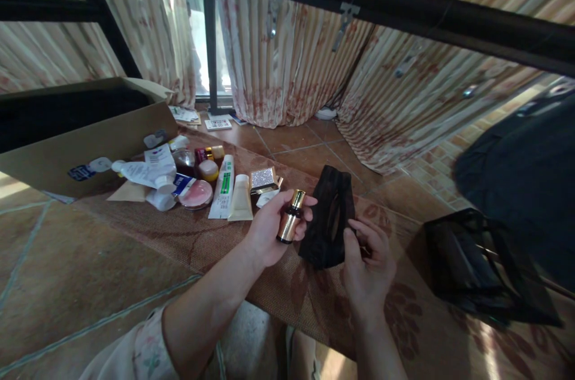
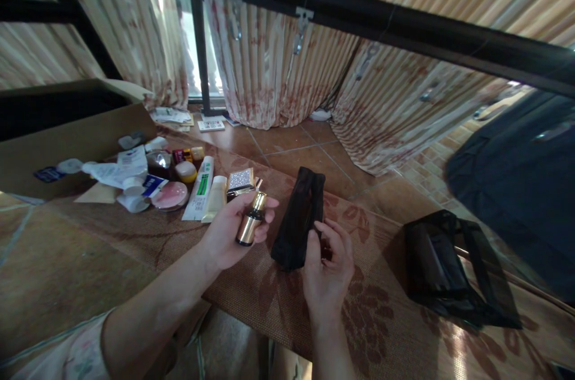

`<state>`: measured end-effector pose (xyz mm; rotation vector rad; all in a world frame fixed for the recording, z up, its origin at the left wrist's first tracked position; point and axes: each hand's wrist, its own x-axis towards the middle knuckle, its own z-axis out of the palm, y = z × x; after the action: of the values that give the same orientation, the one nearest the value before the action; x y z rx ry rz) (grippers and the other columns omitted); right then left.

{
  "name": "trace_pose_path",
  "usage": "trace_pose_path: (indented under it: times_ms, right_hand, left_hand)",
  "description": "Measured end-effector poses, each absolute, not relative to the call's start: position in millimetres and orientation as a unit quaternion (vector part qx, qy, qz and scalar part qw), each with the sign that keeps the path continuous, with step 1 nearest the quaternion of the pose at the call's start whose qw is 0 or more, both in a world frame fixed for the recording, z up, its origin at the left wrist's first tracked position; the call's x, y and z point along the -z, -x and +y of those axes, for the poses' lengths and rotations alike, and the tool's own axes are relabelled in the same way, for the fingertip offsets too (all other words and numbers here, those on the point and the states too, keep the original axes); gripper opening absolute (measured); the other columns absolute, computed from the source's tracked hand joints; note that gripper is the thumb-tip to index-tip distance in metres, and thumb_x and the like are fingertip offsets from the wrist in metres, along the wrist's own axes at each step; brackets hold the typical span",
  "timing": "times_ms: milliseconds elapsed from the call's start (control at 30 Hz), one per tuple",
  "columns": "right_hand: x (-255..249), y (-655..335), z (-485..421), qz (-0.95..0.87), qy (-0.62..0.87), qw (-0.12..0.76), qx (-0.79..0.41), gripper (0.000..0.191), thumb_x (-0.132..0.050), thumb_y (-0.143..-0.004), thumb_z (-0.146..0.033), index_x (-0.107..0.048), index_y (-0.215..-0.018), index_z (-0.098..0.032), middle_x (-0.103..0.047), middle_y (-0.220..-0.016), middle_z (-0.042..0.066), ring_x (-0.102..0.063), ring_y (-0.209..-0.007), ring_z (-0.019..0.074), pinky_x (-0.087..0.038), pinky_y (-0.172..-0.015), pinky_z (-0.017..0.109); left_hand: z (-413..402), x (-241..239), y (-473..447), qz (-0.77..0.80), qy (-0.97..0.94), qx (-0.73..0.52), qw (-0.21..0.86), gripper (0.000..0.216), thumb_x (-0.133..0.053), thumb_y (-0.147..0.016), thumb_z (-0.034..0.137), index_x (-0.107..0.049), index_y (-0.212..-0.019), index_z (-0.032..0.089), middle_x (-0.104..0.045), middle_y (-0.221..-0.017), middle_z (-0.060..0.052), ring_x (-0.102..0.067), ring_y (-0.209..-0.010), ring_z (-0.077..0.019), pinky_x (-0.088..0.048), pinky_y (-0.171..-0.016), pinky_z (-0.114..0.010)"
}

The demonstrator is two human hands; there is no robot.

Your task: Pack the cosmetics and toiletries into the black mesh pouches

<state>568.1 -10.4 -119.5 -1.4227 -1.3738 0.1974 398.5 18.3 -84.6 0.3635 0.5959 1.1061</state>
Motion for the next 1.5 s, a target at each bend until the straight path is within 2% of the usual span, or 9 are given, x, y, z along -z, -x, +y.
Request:
trace_pose_path:
  times_ms: [300, 567, 733, 967, 1133, 1233, 1333, 1500]
  right_hand:
    - [121.5, -569.6, -9.3, -0.583, 0.597, 0.544, -0.086, 0.016, -0.060, -0.085, -0.028, -0.069, -0.096, -0.020, -0.064, -0.102, 0.007, -0.061, -0.095, 0.0194, -0.048, -0.080, 0.033]
    - [119.9, -569.7, -9.2, -0.584, 0.602, 0.538, -0.087, 0.017, -0.059, -0.086, -0.028, -0.070, -0.096, -0.020, -0.065, -0.103, 0.007, -0.062, -0.093, 0.0175, -0.048, -0.077, 0.029]
    - [120.6, -569.7, -8.9, -0.581, 0.599, 0.544, -0.085, 0.017, -0.059, -0.086, -0.028, -0.070, -0.095, -0.020, -0.065, -0.101, 0.007, -0.061, -0.092, 0.0176, -0.048, -0.075, 0.029]
    - [122.8, -570.0, -7.7, -0.577, 0.605, 0.542, -0.086, 0.019, -0.058, -0.085, -0.031, -0.070, -0.094, -0.020, -0.065, -0.101, 0.007, -0.061, -0.087, 0.0178, -0.049, -0.073, 0.030]
    - [122.4, -568.8, -8.3, -0.572, 0.605, 0.546, -0.092, 0.019, -0.058, -0.085, -0.031, -0.070, -0.095, -0.020, -0.065, -0.102, 0.007, -0.062, -0.091, 0.0187, -0.049, -0.075, 0.031]
    - [122.4, -569.2, -8.4, -0.573, 0.606, 0.544, -0.092, 0.019, -0.058, -0.085, -0.031, -0.070, -0.095, -0.020, -0.065, -0.101, 0.007, -0.062, -0.091, 0.0190, -0.049, -0.076, 0.032]
    - [121.5, -569.4, -8.7, -0.576, 0.605, 0.542, -0.093, 0.019, -0.059, -0.085, -0.031, -0.070, -0.095, -0.020, -0.066, -0.100, 0.007, -0.062, -0.090, 0.0186, -0.048, -0.075, 0.031]
    - [121.2, -569.6, -8.9, -0.574, 0.604, 0.543, -0.101, 0.019, -0.058, -0.085, -0.031, -0.070, -0.095, -0.020, -0.066, -0.101, 0.007, -0.062, -0.090, 0.0188, -0.048, -0.074, 0.031]
  left_hand:
    - [20.0, 87.5, -399.9, 0.326, -0.175, -0.521, 0.769, 0.029, -0.051, -0.082, 0.028, -0.071, -0.086, 0.007, -0.057, -0.067, -0.003, -0.051, -0.052, -0.0075, -0.039, -0.048, -0.017]
    - [18.8, 88.2, -403.0, 0.338, -0.182, -0.549, 0.743, 0.019, -0.069, -0.072, 0.023, -0.072, -0.085, 0.010, -0.066, -0.073, -0.004, -0.058, -0.065, -0.0096, -0.047, -0.062, -0.019]
    - [17.4, 84.7, -404.1, 0.321, -0.170, -0.551, 0.751, 0.014, -0.073, -0.067, 0.017, -0.070, -0.079, 0.011, -0.067, -0.071, -0.002, -0.060, -0.063, -0.0094, -0.046, -0.059, -0.018]
    - [19.4, 86.0, -403.8, 0.328, -0.151, -0.563, 0.744, 0.011, -0.071, -0.070, 0.008, -0.069, -0.079, 0.014, -0.066, -0.066, 0.002, -0.060, -0.056, -0.0075, -0.048, -0.053, -0.018]
    - [20.8, 88.8, -403.5, 0.369, -0.144, -0.563, 0.725, 0.008, -0.073, -0.069, 0.008, -0.067, -0.072, 0.012, -0.062, -0.065, 0.002, -0.055, -0.050, -0.0051, -0.051, -0.052, -0.018]
    - [20.5, 89.7, -404.3, 0.384, -0.151, -0.548, 0.727, 0.006, -0.072, -0.073, 0.012, -0.066, -0.074, 0.011, -0.059, -0.064, 0.001, -0.056, -0.052, -0.0062, -0.051, -0.052, -0.019]
    - [19.4, 89.1, -405.8, 0.392, -0.168, -0.533, 0.731, 0.008, -0.066, -0.081, 0.020, -0.064, -0.080, 0.012, -0.059, -0.068, 0.000, -0.059, -0.054, -0.0083, -0.047, -0.045, -0.018]
    - [19.3, 88.2, -406.9, 0.433, -0.166, -0.508, 0.726, 0.022, -0.053, -0.088, 0.036, -0.060, -0.087, 0.016, -0.059, -0.066, 0.000, -0.045, -0.039, -0.0051, -0.027, -0.034, -0.015]
